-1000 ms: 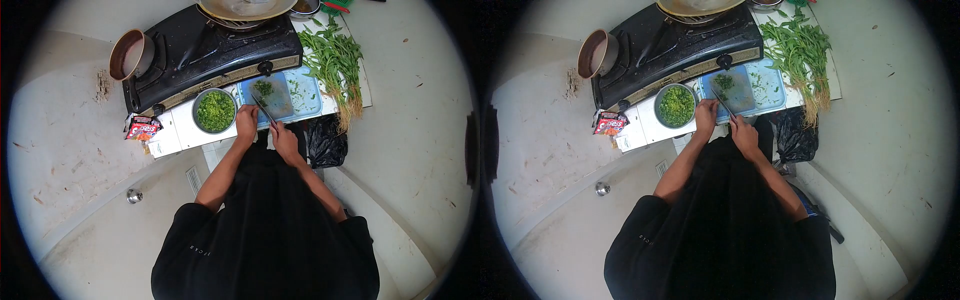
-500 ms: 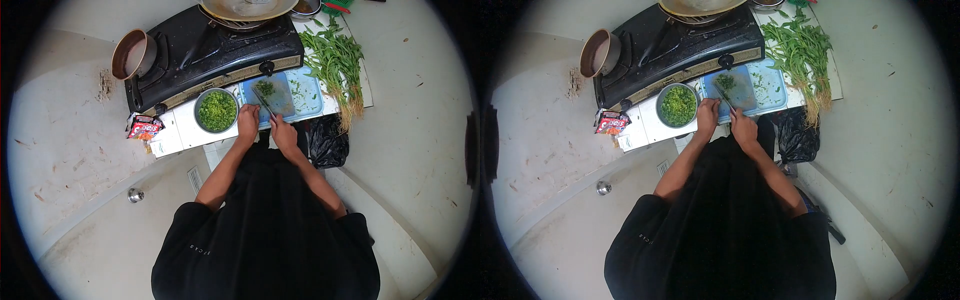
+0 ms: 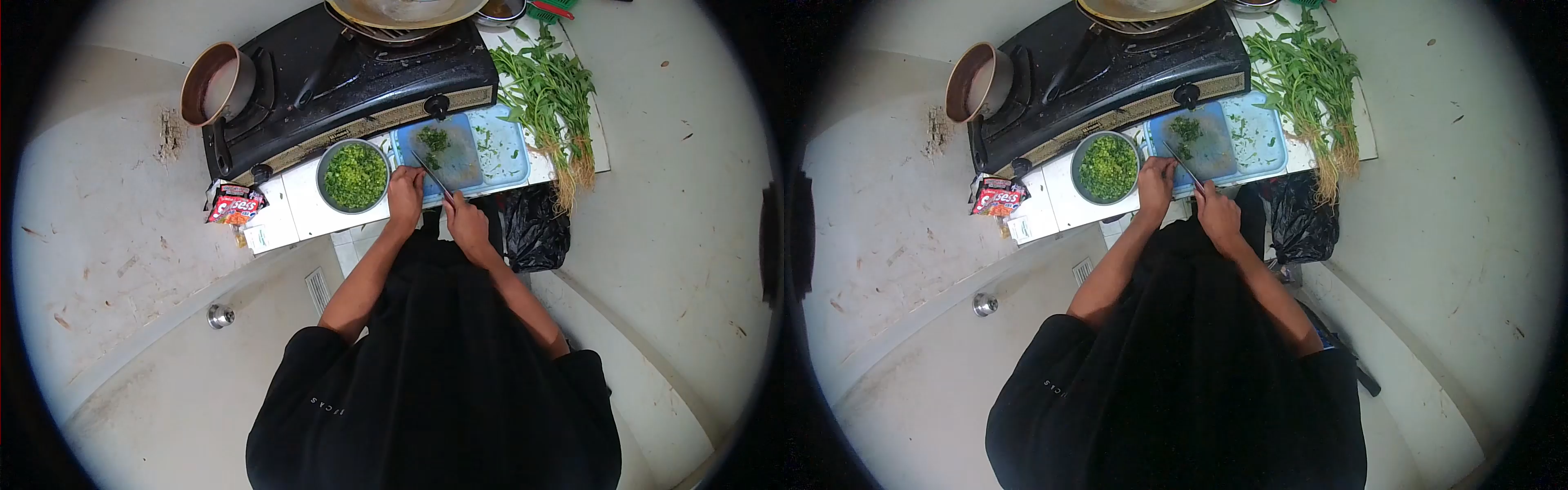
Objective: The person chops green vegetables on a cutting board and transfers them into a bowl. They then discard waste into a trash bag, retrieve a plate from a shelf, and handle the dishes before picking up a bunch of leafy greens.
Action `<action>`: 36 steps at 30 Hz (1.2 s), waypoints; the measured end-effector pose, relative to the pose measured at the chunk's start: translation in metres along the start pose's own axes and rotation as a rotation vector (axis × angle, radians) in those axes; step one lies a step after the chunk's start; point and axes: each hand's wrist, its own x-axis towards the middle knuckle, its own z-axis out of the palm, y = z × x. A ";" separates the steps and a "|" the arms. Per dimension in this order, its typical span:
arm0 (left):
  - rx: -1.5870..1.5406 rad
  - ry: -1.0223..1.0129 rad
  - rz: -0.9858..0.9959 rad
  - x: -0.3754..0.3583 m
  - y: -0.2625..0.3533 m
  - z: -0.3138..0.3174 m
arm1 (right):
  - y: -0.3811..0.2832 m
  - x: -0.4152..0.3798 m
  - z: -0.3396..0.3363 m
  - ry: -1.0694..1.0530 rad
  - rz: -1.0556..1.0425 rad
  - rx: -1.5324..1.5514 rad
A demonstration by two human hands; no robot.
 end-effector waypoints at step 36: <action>0.020 -0.036 -0.007 -0.001 0.001 -0.003 | -0.005 0.017 0.011 0.106 -0.054 -0.062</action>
